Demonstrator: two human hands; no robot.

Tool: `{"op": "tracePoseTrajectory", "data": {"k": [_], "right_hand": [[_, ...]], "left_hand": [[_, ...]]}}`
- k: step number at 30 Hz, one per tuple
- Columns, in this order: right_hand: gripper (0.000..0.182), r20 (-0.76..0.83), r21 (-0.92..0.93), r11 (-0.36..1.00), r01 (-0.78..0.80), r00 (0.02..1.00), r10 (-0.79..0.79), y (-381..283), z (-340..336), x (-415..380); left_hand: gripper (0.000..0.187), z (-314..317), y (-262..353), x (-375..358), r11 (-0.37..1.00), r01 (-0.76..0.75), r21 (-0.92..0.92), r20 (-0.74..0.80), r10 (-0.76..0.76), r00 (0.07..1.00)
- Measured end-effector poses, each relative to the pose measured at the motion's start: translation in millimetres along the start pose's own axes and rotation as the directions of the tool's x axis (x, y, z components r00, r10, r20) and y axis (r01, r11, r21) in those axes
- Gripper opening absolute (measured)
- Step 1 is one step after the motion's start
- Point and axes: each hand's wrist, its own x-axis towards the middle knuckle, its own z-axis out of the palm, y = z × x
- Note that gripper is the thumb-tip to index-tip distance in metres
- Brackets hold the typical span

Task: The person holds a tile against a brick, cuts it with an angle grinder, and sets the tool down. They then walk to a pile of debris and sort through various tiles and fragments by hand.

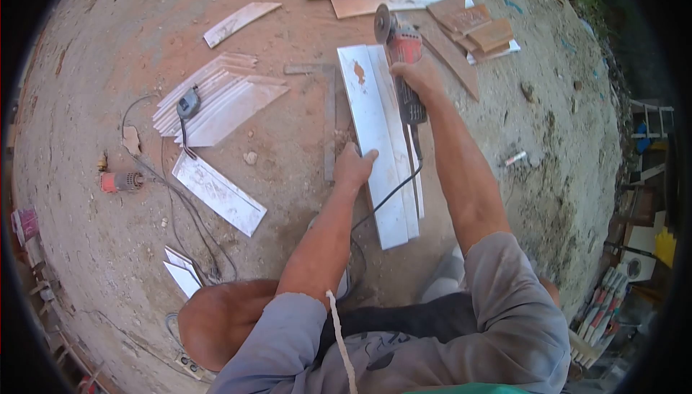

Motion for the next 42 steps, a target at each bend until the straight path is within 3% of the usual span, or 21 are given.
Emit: {"op": "tracePoseTrajectory", "data": {"k": [1,3,5,6,8,12,14,18,20,21,23,25,27,31,36,37,40,42], "right_hand": [[0.037,0.002,-0.001,0.999,-0.035,0.999,0.035,2,-13,-19],[0.032,-0.033,0.125,0.990,0.063,0.998,-0.059,9,-39,-52],[0.030,-0.075,0.186,0.981,0.047,0.997,-0.034,24,-58,-95],[0.029,-0.110,0.244,0.969,0.046,0.994,-0.020,32,-68,-119],[0.034,-0.095,0.358,0.933,-0.032,0.993,0.071,61,-79,-161],[0.036,-0.094,0.501,0.862,-0.082,0.985,0.148,99,-88,-236],[0.036,-0.109,0.549,0.829,-0.105,0.975,0.196,121,-87,-256],[0.037,-0.079,0.642,0.748,-0.170,0.955,0.286,145,-90,-274],[0.039,-0.062,0.671,0.715,-0.196,0.946,0.318,152,-91,-280],[0.039,-0.063,0.686,0.701,-0.197,0.943,0.327,155,-93,-280],[0.039,-0.053,0.703,0.682,-0.201,0.942,0.332,157,-95,-278],[0.034,-0.057,0.725,0.661,-0.192,0.940,0.336,160,-95,-278],[0.034,-0.026,0.732,0.650,-0.204,0.945,0.326,165,-95,-277],[0.031,-0.069,0.744,0.653,-0.141,0.956,0.284,167,-91,-279],[0.031,0.028,0.781,0.601,-0.171,0.970,0.240,173,-91,-281],[0.030,0.018,0.778,0.606,-0.165,0.970,0.242,175,-90,-280],[0.030,0.016,0.760,0.623,-0.185,0.963,0.268,163,-92,-283],[0.030,0.011,0.769,0.615,-0.173,0.966,0.258,160,-87,-283]], "left_hand": [[0.054,-4,8,-6,0.999,0.050,-0.004,0.018,-0.050,0.999],[0.056,-6,19,-23,0.995,0.097,0.001,0.044,-0.097,0.994],[0.073,5,28,-33,0.999,0.047,0.020,-0.231,-0.041,0.972],[0.073,12,30,-37,0.999,0.032,0.025,-0.225,-0.026,0.974],[0.100,29,28,-42,0.963,-0.066,0.263,-0.371,0.164,0.914],[0.115,55,38,-40,0.943,-0.038,0.330,-0.408,0.178,0.895],[0.121,45,40,-38,0.994,-0.059,0.091,-0.268,0.081,0.960],[0.117,26,39,-46,0.994,-0.017,0.109,-0.255,0.044,0.966],[0.109,12,22,-50,0.975,-0.190,0.117,-0.316,0.218,0.923],[0.109,8,14,-49,0.974,-0.185,0.130,-0.318,0.218,0.923],[0.107,-3,0,-45,0.987,-0.116,0.113,-0.451,0.155,0.879],[0.108,-25,-7,-43,0.993,-0.110,0.048,-0.426,0.120,0.897],[0.110,-39,-12,-42,0.999,0.045,-0.019,-0.533,-0.048,0.845],[0.110,-53,-6,-41,0.994,0.100,0.048,-0.492,-0.064,0.868],[0.112,-64,-3,-31,0.988,0.107,0.112,-0.501,-0.037,0.865],[0.107,-68,-6,-26,0.971,0.136,0.196,-0.526,-0.013,0.851],[0.098,-107,2,-31,0.967,0.119,0.227,-0.486,0.007,0.874],[0.090,-131,2,-39,0.905,0.065,0.420,-0.452,0.147,0.880]]}}
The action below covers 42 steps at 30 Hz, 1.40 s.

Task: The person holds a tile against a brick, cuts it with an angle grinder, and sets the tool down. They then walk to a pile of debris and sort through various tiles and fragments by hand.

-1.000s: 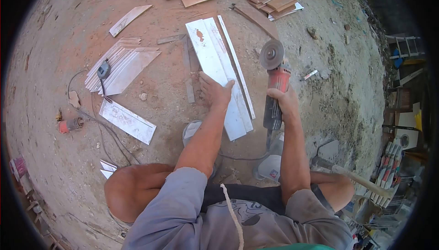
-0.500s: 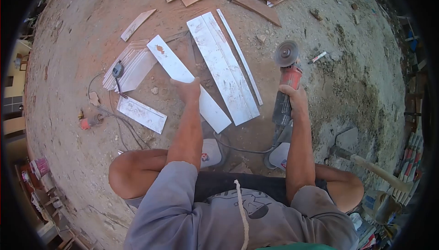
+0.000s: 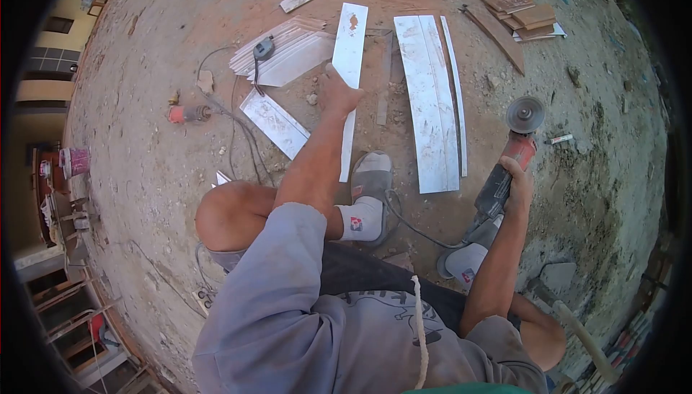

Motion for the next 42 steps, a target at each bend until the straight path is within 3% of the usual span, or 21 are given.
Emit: {"op": "tracePoseTrajectory", "data": {"k": [4,6,13,16,18,19,21,22,24,28,30,31,33,35,37,38,40,42], "right_hand": [[0.031,0.022,-0.021,0.999,-0.026,0.999,0.027,4,8,3],[0.031,0.026,-0.031,0.999,-0.040,0.999,0.041,-1,19,-5],[0.029,0.080,-0.054,0.999,-0.001,0.997,0.005,-9,40,-9],[0.029,0.092,-0.039,0.999,0.011,0.996,-0.007,-10,40,-7],[0.029,0.088,-0.015,1.000,0.015,0.996,-0.013,-13,41,-8],[0.029,0.092,0.019,1.000,0.015,0.996,-0.016,-14,43,-8],[0.027,0.083,0.029,0.999,0.036,0.996,-0.039,-13,42,-6],[0.025,0.088,0.031,0.998,0.052,0.995,-0.055,-12,40,-6],[0.025,0.066,0.035,0.998,0.044,0.997,-0.046,-11,36,-6],[0.025,0.063,0.060,0.998,0.010,0.998,-0.014,-9,30,-8],[0.026,0.054,0.105,0.994,-0.016,0.998,0.010,-5,25,-8],[0.026,0.063,0.142,0.989,-0.041,0.997,0.033,-2,22,-7],[0.025,0.060,0.193,0.977,-0.086,0.995,0.076,5,18,-5],[0.025,0.066,0.252,0.959,-0.128,0.991,0.115,14,15,2],[0.030,0.042,0.278,0.951,-0.139,0.990,0.133,22,11,7],[0.030,0.035,0.284,0.950,-0.132,0.991,0.127,21,9,7],[0.029,0.066,0.262,0.959,-0.106,0.994,0.092,16,6,4],[0.027,0.056,0.272,0.957,-0.101,0.995,0.089,14,3,2]], "left_hand": [[0.089,-8,-54,13,0.989,-0.124,0.076,-0.031,0.126,0.991],[0.087,-1,-80,15,0.976,-0.216,0.043,0.042,0.214,0.976],[0.086,42,-110,-6,0.991,-0.133,-0.021,0.201,0.135,0.970],[0.084,59,-104,-15,0.978,-0.172,-0.115,0.156,0.189,0.970],[0.082,55,-85,-30,0.997,-0.066,-0.045,0.198,0.074,0.977],[0.082,50,-73,-34,0.996,-0.079,-0.048,0.201,0.087,0.976],[0.077,40,-49,-45,0.986,0.083,0.142,0.233,-0.115,0.966],[0.077,43,-45,-48,0.987,0.069,0.142,0.246,-0.103,0.964],[0.071,47,-41,-51,0.967,0.029,0.253,0.025,-0.036,0.999],[0.060,55,-12,-47,0.962,-0.152,0.228,-0.017,0.160,0.987],[0.057,63,12,-47,0.975,-0.198,-0.099,0.103,0.208,0.973],[0.057,72,20,-50,0.972,-0.212,-0.099,0.112,0.223,0.968],[0.059,85,37,-59,0.894,-0.206,-0.399,0.161,0.289,0.944],[0.064,98,45,-69,0.918,-0.183,-0.352,0.149,0.248,0.957],[0.062,114,45,-70,0.917,0.046,-0.397,0.259,0.064,0.964],[0.062,122,43,-68,0.916,0.036,-0.399,0.259,0.075,0.963],[0.057,139,36,-63,0.712,0.326,-0.623,0.484,0.024,0.875],[0.053,152,41,-55,0.713,0.278,-0.644,0.406,0.011,0.914]]}}
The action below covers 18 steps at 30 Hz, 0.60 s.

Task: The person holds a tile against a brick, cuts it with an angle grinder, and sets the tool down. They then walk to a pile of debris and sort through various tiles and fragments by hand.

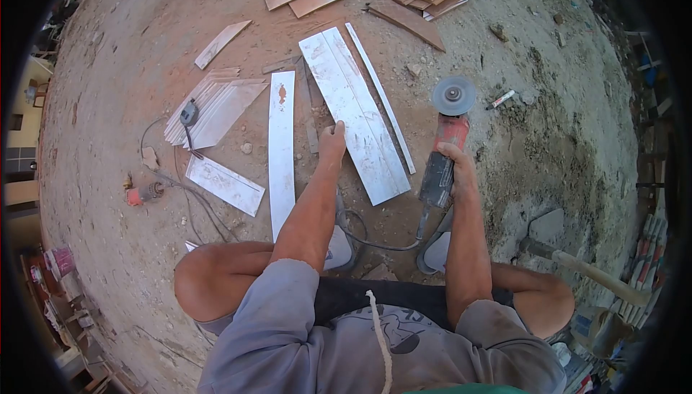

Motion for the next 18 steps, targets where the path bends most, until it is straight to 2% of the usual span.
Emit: {"op": "tracePoseTrajectory", "data": {"k": [1,2,3,5,6,7,9,13,15,18], "right_hand": [[0.026,-0.005,0.013,1.000,-0.003,1.000,0.003,-1,-1,0],[0.026,-0.017,0.017,1.000,-0.003,1.000,0.003,-2,-3,0],[0.027,-0.025,0.009,1.000,0.007,1.000,-0.007,-2,-5,0],[0.027,-0.042,0.002,1.000,0.002,0.999,-0.002,2,-13,1],[0.027,-0.045,-0.018,1.000,-0.009,0.999,0.008,4,-18,3],[0.027,-0.045,-0.040,0.999,-0.019,0.999,0.017,5,-22,6],[0.027,-0.071,-0.032,0.999,-0.017,0.997,0.015,4,-24,9],[0.028,-0.072,-0.042,0.999,0.002,0.997,-0.005,9,-40,22],[0.028,-0.086,-0.016,1.000,-0.016,0.996,0.015,7,-41,26],[0.028,-0.118,0.010,0.999,-0.047,0.992,0.048,8,-48,35]], "left_hand": [[0.051,5,-2,7,0.999,-0.047,0.010,-0.077,0.048,0.996],[0.046,8,2,13,0.986,-0.085,0.142,-0.126,0.103,0.987],[0.046,14,5,17,0.985,-0.082,0.149,-0.114,0.099,0.989],[0.043,21,13,16,0.956,-0.136,0.261,-0.247,0.203,0.948],[0.042,29,27,4,0.917,-0.129,0.377,-0.316,0.259,0.913],[0.042,37,26,5,0.917,-0.122,0.380,-0.314,0.252,0.916],[0.041,48,21,11,0.921,-0.212,0.327,-0.451,0.349,0.822],[0.039,50,18,16,0.930,-0.234,0.284,-0.445,0.344,0.827],[0.039,47,24,20,0.914,-0.288,0.284,-0.313,0.373,0.874],[0.038,52,32,25,0.851,-0.359,0.382,-0.213,0.459,0.862]]}}
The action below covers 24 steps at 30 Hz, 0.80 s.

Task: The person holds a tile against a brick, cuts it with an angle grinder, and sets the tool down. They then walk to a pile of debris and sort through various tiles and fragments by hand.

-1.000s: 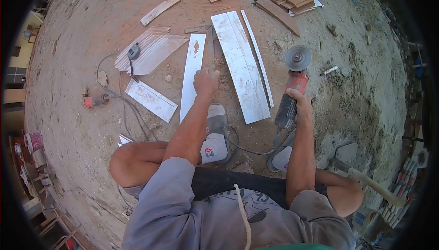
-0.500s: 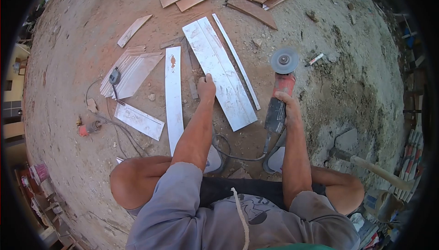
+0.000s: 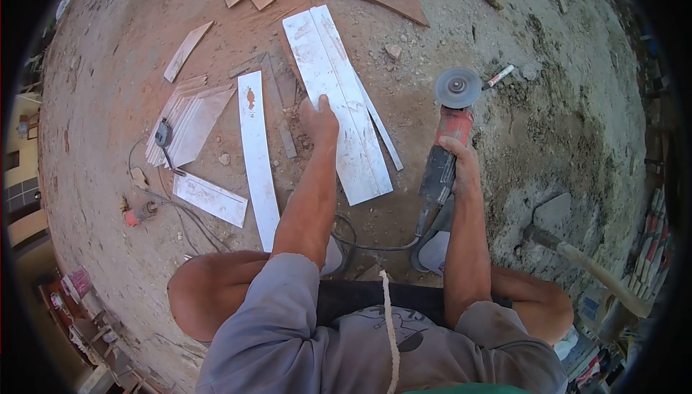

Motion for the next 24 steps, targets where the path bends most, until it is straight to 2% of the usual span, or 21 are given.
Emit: {"op": "tracePoseTrajectory", "data": {"k": [1,3,4,6,7,9,10,12,13,15,16,18,19,21,22,24], "right_hand": [[0.028,-0.011,0.005,1.000,-0.009,1.000,0.010,1,-1,2],[0.028,-0.006,0.005,1.000,-0.010,1.000,0.010,-3,2,2],[0.029,-0.002,0.004,1.000,-0.003,1.000,0.003,-5,3,2],[0.028,-0.001,0.007,1.000,0.008,1.000,-0.008,-4,5,5],[0.028,-0.001,0.011,1.000,0.019,1.000,-0.019,-4,6,5],[0.028,0.020,0.007,1.000,0.008,1.000,-0.008,-6,9,8],[0.028,0.034,0.008,1.000,0.001,0.999,-0.001,-5,8,5],[0.028,0.033,0.042,0.999,-0.027,0.999,0.026,-4,9,9],[0.030,0.042,0.077,0.996,-0.036,0.999,0.033,-3,9,10],[0.030,0.035,0.083,0.996,-0.035,0.999,0.032,-3,11,7],[0.030,0.049,0.086,0.996,-0.009,0.999,0.005,-5,13,7],[0.030,0.041,0.085,0.996,-0.016,0.999,0.013,-8,16,4],[0.029,0.042,0.080,0.996,-0.026,0.999,0.022,-8,16,1],[0.029,0.050,0.080,0.997,-0.006,0.999,0.002,-7,17,-6],[0.029,0.060,0.078,0.997,0.014,0.998,-0.019,-8,18,-8],[0.028,0.074,0.070,0.997,0.030,0.997,-0.035,-7,17,-11]], "left_hand": [[0.038,1,3,2,1.000,0.003,0.006,0.002,-0.003,1.000],[0.037,6,15,4,0.972,0.163,0.168,0.020,-0.169,0.985],[0.037,9,19,4,0.972,0.164,0.168,0.018,-0.169,0.985],[0.040,15,17,1,0.947,0.212,0.240,-0.081,-0.198,0.977],[0.040,17,17,-2,0.945,0.219,0.243,-0.084,-0.205,0.975],[0.049,17,13,-19,0.974,0.103,0.200,-0.227,-0.056,0.972],[0.049,12,9,-34,0.968,0.120,0.219,-0.211,-0.073,0.975],[0.055,-8,33,-50,0.968,0.230,0.099,-0.117,-0.218,0.969],[0.055,-18,44,-63,0.966,0.233,0.115,-0.101,-0.222,0.970],[0.056,-39,57,-95,0.870,0.401,0.285,-0.068,-0.399,0.914],[0.056,-42,44,-110,0.870,0.396,0.293,-0.059,-0.397,0.916],[0.051,-47,17,-132,0.939,0.298,0.173,0.042,-0.309,0.950],[0.051,-50,11,-136,0.939,0.295,0.175,0.043,-0.307,0.951],[0.045,-60,12,-137,0.916,0.338,0.217,0.169,-0.377,0.911],[0.045,-61,11,-138,0.919,0.334,0.210,0.164,-0.370,0.914],[0.040,-59,10,-140,0.925,0.194,0.326,0.090,-0.235,0.968]]}}
